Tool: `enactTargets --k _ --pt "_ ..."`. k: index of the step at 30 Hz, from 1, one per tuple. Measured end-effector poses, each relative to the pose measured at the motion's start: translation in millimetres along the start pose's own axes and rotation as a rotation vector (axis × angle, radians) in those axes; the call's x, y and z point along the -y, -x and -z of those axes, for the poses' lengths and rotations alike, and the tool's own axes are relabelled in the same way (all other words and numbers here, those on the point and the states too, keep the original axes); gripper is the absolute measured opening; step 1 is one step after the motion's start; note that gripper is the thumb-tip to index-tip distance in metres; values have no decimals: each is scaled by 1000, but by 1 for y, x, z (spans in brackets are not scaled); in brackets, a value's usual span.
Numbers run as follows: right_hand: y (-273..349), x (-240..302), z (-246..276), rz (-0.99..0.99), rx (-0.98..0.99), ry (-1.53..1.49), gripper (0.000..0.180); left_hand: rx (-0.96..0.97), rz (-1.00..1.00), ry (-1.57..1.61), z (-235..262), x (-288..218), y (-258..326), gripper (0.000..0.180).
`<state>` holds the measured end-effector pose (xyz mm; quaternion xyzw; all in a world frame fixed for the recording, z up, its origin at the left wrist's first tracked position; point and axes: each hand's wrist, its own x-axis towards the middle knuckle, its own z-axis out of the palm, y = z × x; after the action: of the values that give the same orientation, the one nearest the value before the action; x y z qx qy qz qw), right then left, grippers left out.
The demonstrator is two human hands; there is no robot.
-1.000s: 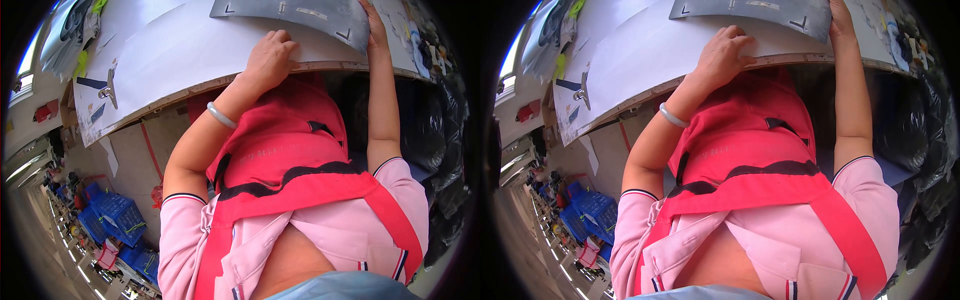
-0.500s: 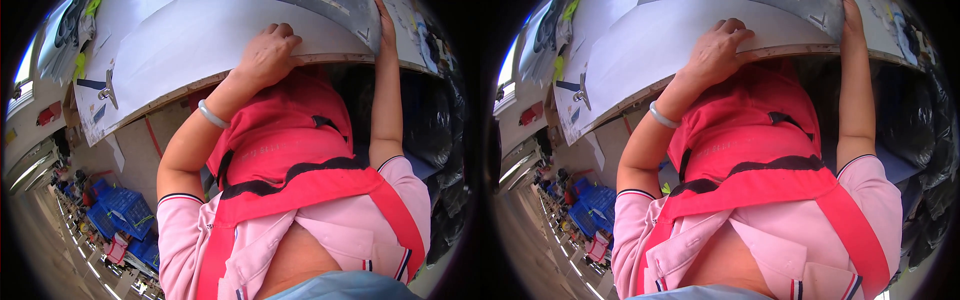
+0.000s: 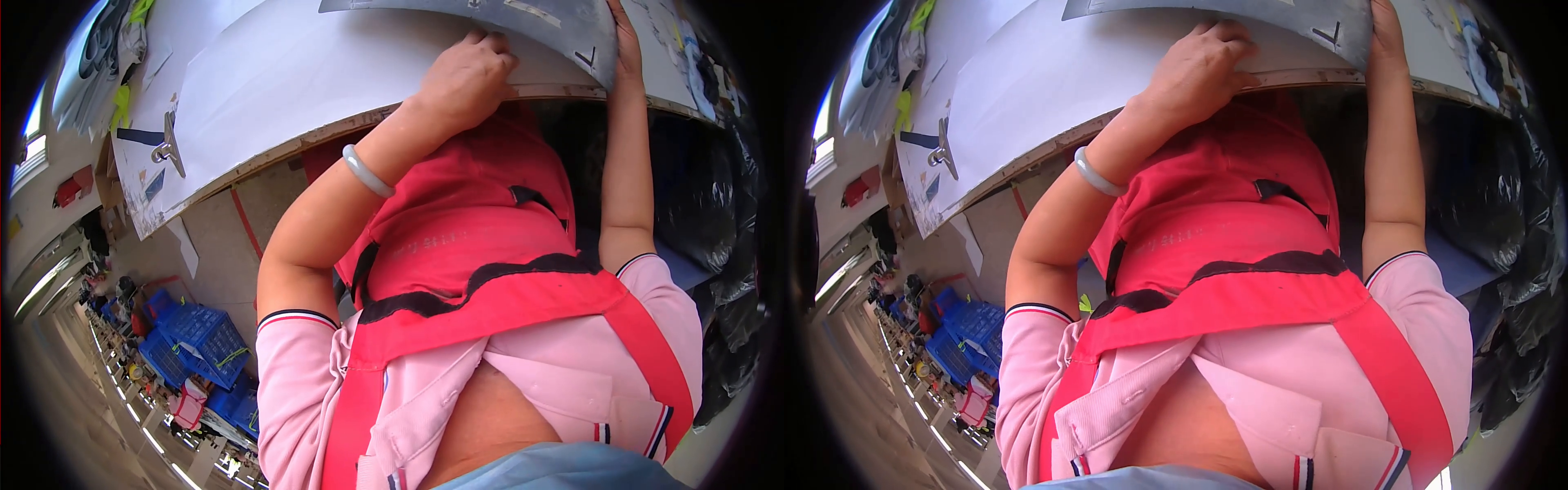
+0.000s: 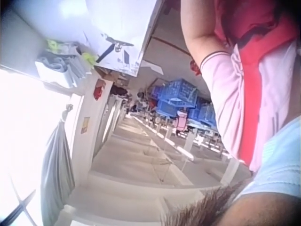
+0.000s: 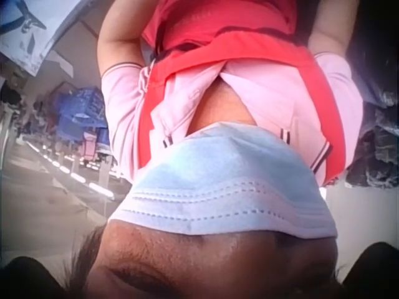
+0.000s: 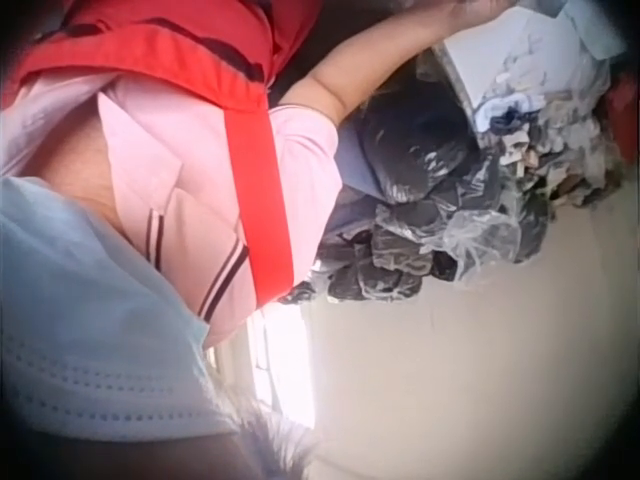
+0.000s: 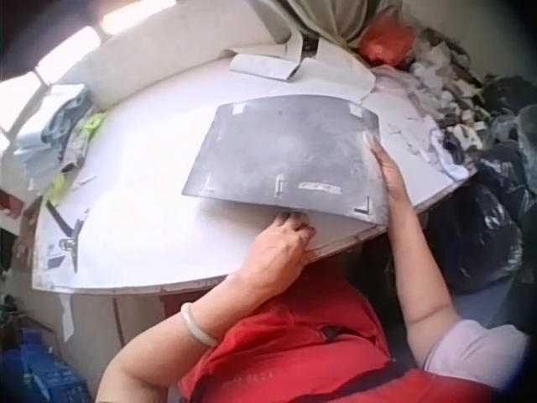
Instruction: The recorder is preparing and organizing large sheets of white paper and using a grey template board to press or mark them.
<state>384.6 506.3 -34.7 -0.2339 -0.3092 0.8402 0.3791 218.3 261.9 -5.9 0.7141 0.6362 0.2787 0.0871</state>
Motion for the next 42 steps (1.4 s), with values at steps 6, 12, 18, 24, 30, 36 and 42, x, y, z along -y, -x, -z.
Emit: enactTargets --k 6,12,18,24,30,36,42 --pt "2 -5 -4 -21 -20 20 48 20 5 9 -1 8 -5 25" --pt "3 -4 -4 -60 -2 -5 49 22 23 18 -4 -2 -6 30" --pt "9 -5 -11 -22 -20 44 47 -31 -33 -120 -12 -19 -3 50" --pt "2 18 -20 -35 -48 240 44 -44 212 -263 46 13 69 59" --pt "-13 52 30 560 -326 1603 55 25 261 -301 66 40 105 55" --pt "105 -111 -116 892 658 1718 41 44 163 -314 75 50 116 44" --pt "70 -107 -125 227 873 1431 15 -36 123 -80 78 71 101 32"
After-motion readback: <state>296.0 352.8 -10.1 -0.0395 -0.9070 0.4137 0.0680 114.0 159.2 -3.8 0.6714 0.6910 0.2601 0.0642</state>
